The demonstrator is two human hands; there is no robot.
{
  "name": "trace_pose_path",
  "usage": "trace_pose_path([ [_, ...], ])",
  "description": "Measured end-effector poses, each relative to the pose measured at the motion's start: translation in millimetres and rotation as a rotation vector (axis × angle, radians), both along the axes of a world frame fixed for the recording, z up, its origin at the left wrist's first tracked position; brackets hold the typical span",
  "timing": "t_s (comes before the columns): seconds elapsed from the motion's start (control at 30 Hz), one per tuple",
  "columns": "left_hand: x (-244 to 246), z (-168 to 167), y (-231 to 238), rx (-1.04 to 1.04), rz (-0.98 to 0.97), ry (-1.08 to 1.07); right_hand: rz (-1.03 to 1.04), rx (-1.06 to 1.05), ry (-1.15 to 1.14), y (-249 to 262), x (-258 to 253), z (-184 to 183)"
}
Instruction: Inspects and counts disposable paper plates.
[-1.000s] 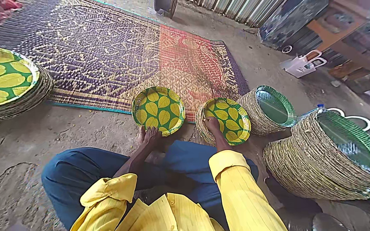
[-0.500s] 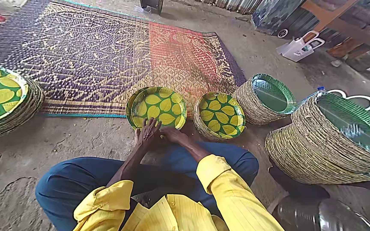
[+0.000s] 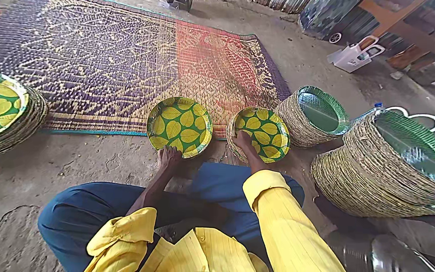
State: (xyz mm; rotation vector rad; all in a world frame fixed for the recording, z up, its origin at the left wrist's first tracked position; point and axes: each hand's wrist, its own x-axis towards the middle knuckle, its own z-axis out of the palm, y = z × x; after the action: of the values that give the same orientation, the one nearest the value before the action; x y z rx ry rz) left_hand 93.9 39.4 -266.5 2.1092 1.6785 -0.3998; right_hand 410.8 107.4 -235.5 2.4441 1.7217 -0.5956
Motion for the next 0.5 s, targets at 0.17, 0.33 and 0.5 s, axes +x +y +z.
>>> trace_pose_path([
  [0.17,2,0,1,0.005,0.006,-0.013,0.029,0.063,0.101,3,21,-4],
  [0.33,0,0,-1,0.009,0.007,-0.017,-0.095,0.175,0.065,3,6,10],
  [0.5,-2,-9,0,0.043,-0.008,-0.025,-0.085,0.343,-0.024,10,-8,15],
])
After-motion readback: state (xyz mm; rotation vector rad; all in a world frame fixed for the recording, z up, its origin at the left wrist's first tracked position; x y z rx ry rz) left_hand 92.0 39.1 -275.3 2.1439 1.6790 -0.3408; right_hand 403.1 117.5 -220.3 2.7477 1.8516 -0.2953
